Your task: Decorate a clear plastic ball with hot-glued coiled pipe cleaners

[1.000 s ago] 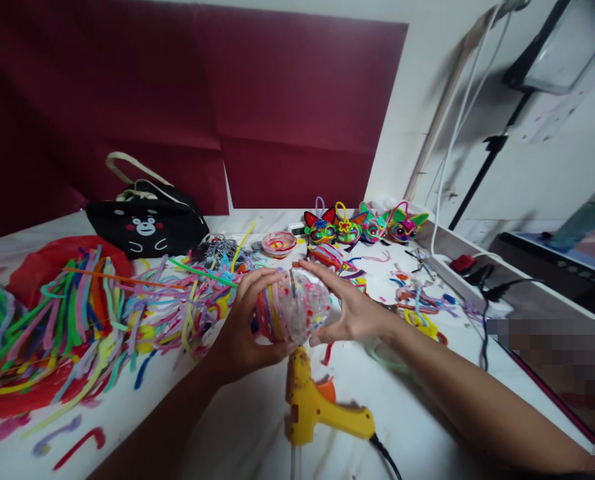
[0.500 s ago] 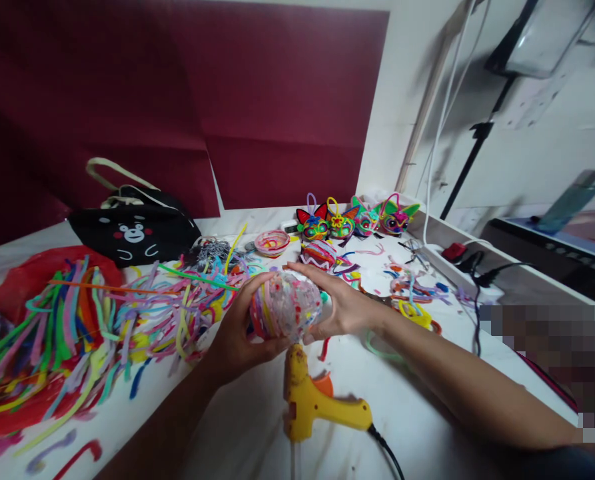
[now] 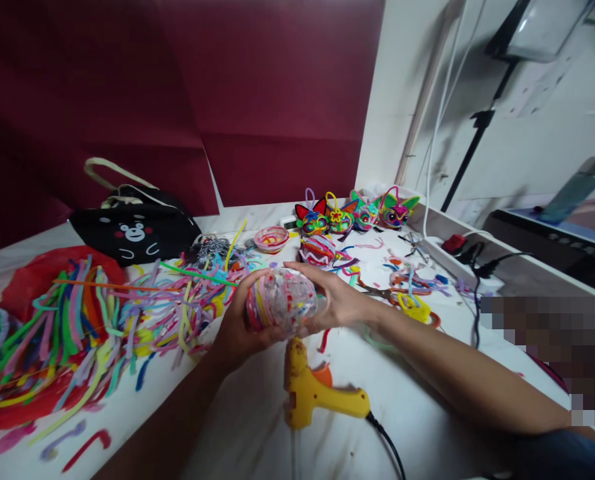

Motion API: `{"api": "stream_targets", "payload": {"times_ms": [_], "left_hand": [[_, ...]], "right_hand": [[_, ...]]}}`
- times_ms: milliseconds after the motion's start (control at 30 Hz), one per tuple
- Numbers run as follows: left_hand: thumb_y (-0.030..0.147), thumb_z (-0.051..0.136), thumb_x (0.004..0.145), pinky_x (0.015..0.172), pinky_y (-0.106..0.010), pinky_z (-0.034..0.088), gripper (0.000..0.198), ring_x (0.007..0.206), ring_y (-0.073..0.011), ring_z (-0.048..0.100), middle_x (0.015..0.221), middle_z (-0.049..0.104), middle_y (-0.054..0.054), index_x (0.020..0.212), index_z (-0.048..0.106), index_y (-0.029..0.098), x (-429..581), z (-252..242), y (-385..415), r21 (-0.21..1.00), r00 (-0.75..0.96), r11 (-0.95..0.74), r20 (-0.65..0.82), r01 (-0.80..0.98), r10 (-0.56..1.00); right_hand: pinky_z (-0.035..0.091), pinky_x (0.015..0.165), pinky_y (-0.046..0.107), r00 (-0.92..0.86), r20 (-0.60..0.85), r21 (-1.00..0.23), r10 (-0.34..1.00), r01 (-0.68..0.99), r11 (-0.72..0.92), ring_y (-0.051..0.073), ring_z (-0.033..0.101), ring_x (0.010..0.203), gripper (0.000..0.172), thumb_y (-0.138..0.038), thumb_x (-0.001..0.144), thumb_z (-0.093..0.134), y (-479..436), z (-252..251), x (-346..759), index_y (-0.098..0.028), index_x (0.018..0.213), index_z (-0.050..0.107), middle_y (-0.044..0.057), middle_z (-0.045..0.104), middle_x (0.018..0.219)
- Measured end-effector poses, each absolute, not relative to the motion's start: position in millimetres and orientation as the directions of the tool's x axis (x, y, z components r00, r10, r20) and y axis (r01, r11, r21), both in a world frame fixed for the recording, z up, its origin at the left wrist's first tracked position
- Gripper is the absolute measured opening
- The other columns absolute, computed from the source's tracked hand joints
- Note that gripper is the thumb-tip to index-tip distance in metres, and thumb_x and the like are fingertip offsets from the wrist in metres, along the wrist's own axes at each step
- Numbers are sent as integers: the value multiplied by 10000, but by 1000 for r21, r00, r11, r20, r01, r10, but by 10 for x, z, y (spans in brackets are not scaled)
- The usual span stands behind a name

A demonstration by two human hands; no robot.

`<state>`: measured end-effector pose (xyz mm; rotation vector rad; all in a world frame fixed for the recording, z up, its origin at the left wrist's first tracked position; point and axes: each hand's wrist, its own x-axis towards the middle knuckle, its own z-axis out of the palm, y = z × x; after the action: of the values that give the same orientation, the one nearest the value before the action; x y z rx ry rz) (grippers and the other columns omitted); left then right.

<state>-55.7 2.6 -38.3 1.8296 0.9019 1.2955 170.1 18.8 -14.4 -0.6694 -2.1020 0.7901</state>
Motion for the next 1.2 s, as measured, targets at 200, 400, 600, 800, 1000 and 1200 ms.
{"api": "stream_targets", "payload": {"times_ms": [200,400,600,800,1000,1200], "left_hand": [[486,818,566,906,-427,496,879,1091,-328,578,1265,556,-132,1328,486,199,-534,-316,14,871,235,-471,433,142,870],[414,809,606,856,-367,512,846,1057,-293,596,1249,585,-107,1352,461,218,-569,-407,58,907,244,-418,395,47,886],[407,824,576,882,-391,518,867,1097,-310,595,1262,595,-104,1348,472,232,-595,-490,108,928,243,-368,370,-54,897],[352,802,593,878,-367,513,770,1081,-280,605,1233,609,-78,1294,499,254,-576,-494,117,929,257,-334,365,-158,895],[333,738,650,882,-382,518,737,1064,-283,627,1200,629,-91,1326,465,226,-541,-508,117,945,247,-218,278,-243,928],[298,707,701,789,-352,559,718,968,-260,678,1125,683,-74,1368,447,243,-479,-412,65,940,235,-106,188,-324,954]], "right_hand": [[399,1066,419,-525,453,-774,720,170,611,286,534,1225,975,-348,535,885,173,-164,1645,-175,1398,464,122,521,1354],[416,1051,410,-525,446,-787,725,156,597,282,534,1211,903,-300,550,878,126,-116,1618,-187,1366,508,94,554,1316],[417,1044,408,-518,434,-790,737,174,587,281,527,1203,868,-322,561,869,83,-88,1594,-184,1346,527,83,559,1303],[452,995,388,-512,440,-797,738,156,584,263,565,1129,769,-330,606,838,70,-117,1551,-177,1304,554,74,592,1235],[393,1061,421,-459,293,-878,839,218,426,286,512,1234,1025,-377,604,841,93,-213,1531,-193,1476,334,99,531,1347],[459,990,389,-507,285,-901,813,147,408,250,574,1134,1100,-361,557,875,113,-203,1497,-239,1476,283,73,570,1274]]}}
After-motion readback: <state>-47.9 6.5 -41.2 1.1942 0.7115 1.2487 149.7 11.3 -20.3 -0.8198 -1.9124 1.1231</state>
